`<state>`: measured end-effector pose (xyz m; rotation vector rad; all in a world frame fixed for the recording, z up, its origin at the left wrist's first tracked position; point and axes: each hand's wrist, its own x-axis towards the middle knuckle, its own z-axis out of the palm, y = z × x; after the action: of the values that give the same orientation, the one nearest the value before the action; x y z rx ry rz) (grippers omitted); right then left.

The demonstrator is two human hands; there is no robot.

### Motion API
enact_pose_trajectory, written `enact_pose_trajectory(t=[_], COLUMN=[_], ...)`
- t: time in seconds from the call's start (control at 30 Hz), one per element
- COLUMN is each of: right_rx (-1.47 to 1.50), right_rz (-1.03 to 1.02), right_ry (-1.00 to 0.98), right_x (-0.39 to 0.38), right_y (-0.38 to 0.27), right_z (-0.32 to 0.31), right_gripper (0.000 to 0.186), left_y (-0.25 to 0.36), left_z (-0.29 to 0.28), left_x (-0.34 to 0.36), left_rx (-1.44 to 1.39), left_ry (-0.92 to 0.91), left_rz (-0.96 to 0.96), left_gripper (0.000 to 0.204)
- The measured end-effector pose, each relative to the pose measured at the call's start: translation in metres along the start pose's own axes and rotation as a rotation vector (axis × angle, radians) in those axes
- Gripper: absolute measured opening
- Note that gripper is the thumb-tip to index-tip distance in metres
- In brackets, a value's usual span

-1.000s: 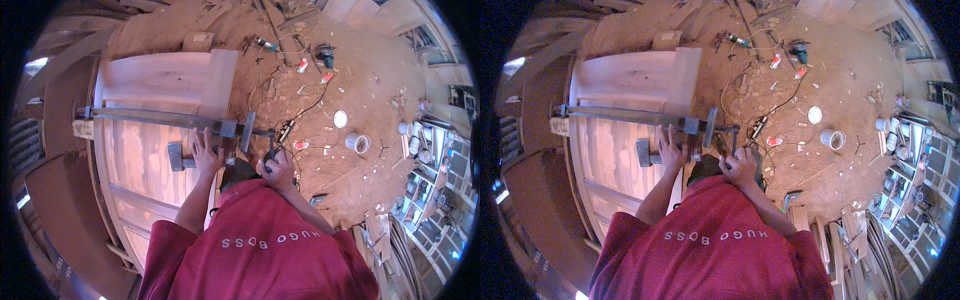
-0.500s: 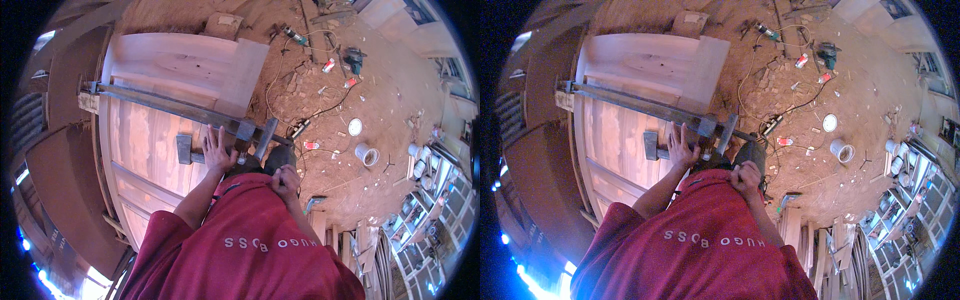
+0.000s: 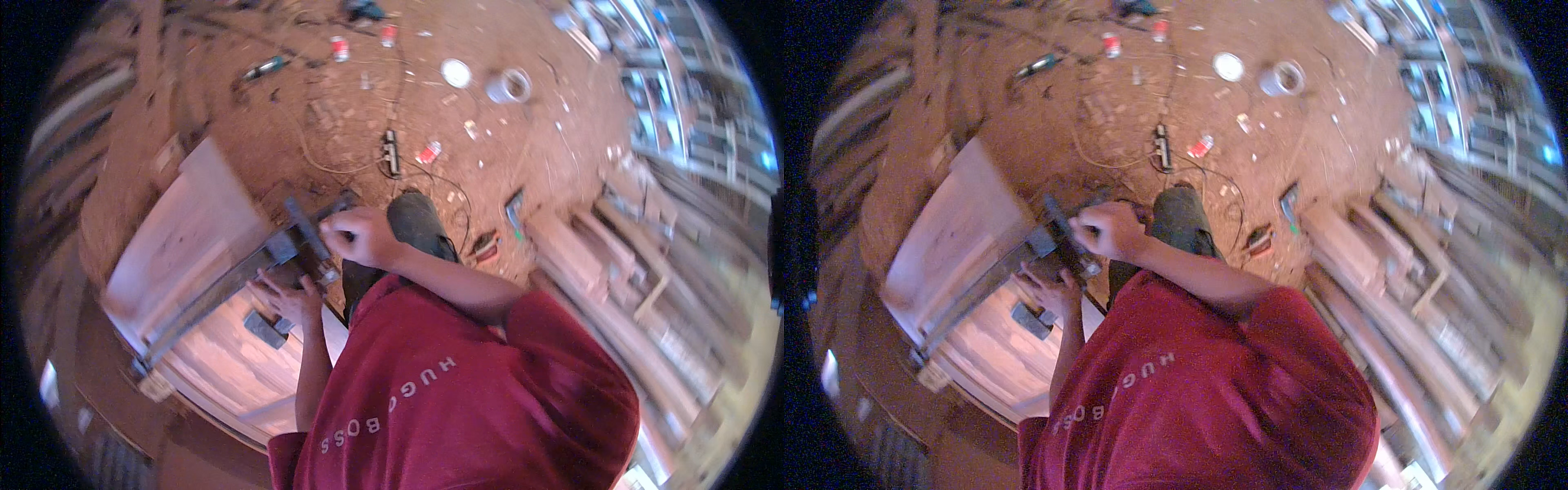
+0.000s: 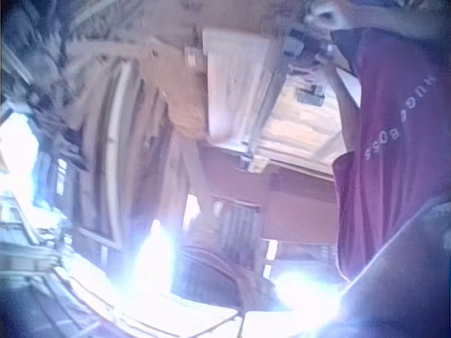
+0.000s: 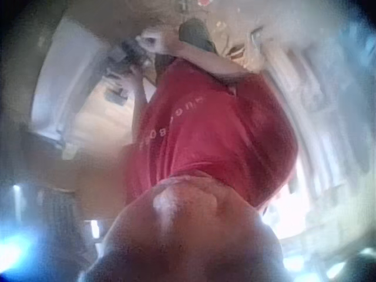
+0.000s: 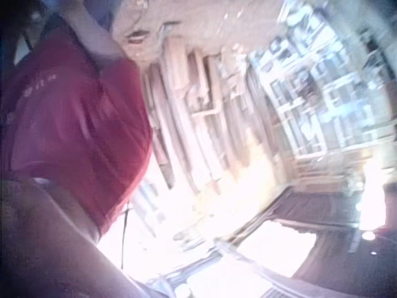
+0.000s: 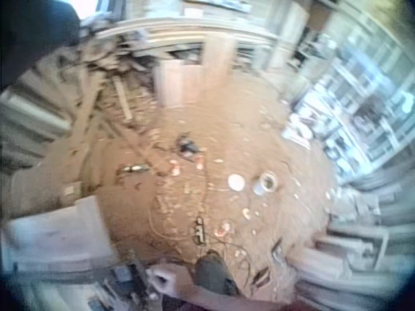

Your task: The person secures a wooden door with a clamp, taps it with a hammer, and then retrieves a drill and a tool from a shelf.

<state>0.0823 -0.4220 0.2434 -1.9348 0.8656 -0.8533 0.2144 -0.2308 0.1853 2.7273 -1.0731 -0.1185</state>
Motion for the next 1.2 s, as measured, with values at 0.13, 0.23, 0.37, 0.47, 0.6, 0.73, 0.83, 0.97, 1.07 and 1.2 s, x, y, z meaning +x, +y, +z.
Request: enact_pose_trajectory(t=[0.13, 0.23, 0.37, 0.47, 0.6, 0.73, 0.83, 0.97, 1.07, 1.2], right_rx=[-0.008, -0.039, -0.043, 0.072, 0.351, -0.058, -0.488, -0.464, -0.474, -0.452], right_rz=[0.037, 0.024, -0.08, -0.031, 0.471, 1.116, 1.439, 1.716, 1.751, 1.826], right_ry=[-0.012, 0.035, 0.054, 0.112, 0.027, 0.222, 0.444, 0.525, 0.619, 0.888], right_x=[-0.011, -0.018, -0.034, -0.064, -0.161, -0.393, -0.598, -0.763, -0.804, -0.818], right_y=[0.002, 0.005, 0.003, 0.02, 0.119, 0.278, 0.318, 0.277, 0.242, 0.242], right_z=[-0.011, -0.003, -0.046, -0.105, -0.198, -0.313, -0.394, -0.504, -0.565, -0.564], right_gripper=[0.025, 0.031, 0.036, 0.043, 0.046, 0.036, 0.03, 0.033, 0.036, 0.04], left_y=[0.001, -0.009, -0.023, -0.085, -0.083, -0.004, 0.046, 0.144, 0.212, 0.348], left_z=[0.009, 0.021, 0.033, 0.047, 0.034, 0.043, 0.078, 0.149, 0.198, 0.189], left_x=[-0.005, -0.015, -0.013, 0.013, 0.015, -0.033, -0.1, -0.175, -0.203, -0.187], left_rx=[-0.003, -0.007, 0.089, 0.075, 0.151, 0.169, 0.129, -0.008, -0.178, -0.152], left_ry=[0.011, 0.033, -0.073, -0.13, -0.174, -0.16, -0.379, -0.862, -1.13, -1.063], left_rz=[0.036, 0.051, 0.016, 0.06, 0.045, 0.116, 0.151, 0.175, 0.065, 0.437], left_gripper=[0.094, 0.097, 0.096, 0.094, 0.086, 0.076, 0.07, 0.062, 0.056, 0.044])
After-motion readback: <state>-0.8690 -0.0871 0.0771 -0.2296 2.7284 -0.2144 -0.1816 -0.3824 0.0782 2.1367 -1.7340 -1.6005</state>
